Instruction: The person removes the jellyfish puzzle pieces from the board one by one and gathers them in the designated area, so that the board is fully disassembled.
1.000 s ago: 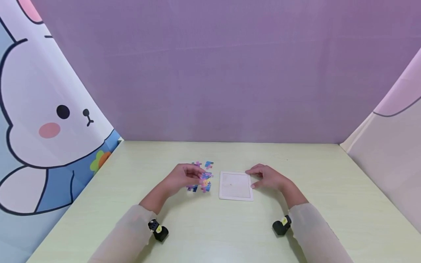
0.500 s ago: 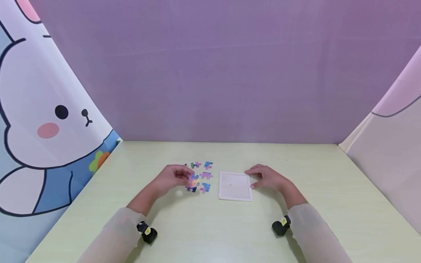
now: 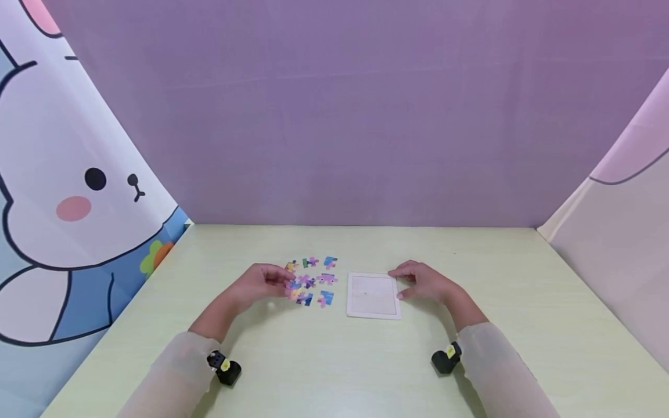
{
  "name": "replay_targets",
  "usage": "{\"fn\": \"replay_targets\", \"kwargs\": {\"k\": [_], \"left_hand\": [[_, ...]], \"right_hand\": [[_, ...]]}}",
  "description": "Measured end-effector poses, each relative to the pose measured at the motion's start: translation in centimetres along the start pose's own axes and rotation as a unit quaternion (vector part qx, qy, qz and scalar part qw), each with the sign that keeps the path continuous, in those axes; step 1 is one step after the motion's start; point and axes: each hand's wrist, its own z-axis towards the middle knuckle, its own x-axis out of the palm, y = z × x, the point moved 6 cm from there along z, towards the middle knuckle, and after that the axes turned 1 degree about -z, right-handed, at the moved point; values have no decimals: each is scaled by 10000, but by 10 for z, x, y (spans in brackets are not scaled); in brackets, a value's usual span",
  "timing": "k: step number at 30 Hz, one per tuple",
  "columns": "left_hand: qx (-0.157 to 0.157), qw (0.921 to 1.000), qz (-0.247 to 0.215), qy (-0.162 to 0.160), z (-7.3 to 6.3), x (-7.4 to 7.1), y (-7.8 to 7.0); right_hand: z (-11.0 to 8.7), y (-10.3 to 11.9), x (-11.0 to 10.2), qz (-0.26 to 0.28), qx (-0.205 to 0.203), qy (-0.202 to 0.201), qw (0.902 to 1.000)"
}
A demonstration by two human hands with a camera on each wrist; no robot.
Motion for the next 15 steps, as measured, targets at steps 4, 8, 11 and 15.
{"fn": "replay_targets", "kwargs": {"k": [4, 8, 11, 15], "left_hand": [[-137, 9996, 262, -24, 0, -6, 5], [-369, 9975, 569, -184, 1, -13, 11], [-496, 9951, 811, -262, 1, -16, 14], [-586, 9914, 1115, -363, 0, -18, 17]], "right_hand": [[0, 0, 1, 65, 40, 1, 10000], [0, 0, 1, 76, 74, 5, 9999], [0, 1, 1, 46, 70, 17, 10000], [0, 1, 0, 38, 64, 14, 10000]]}}
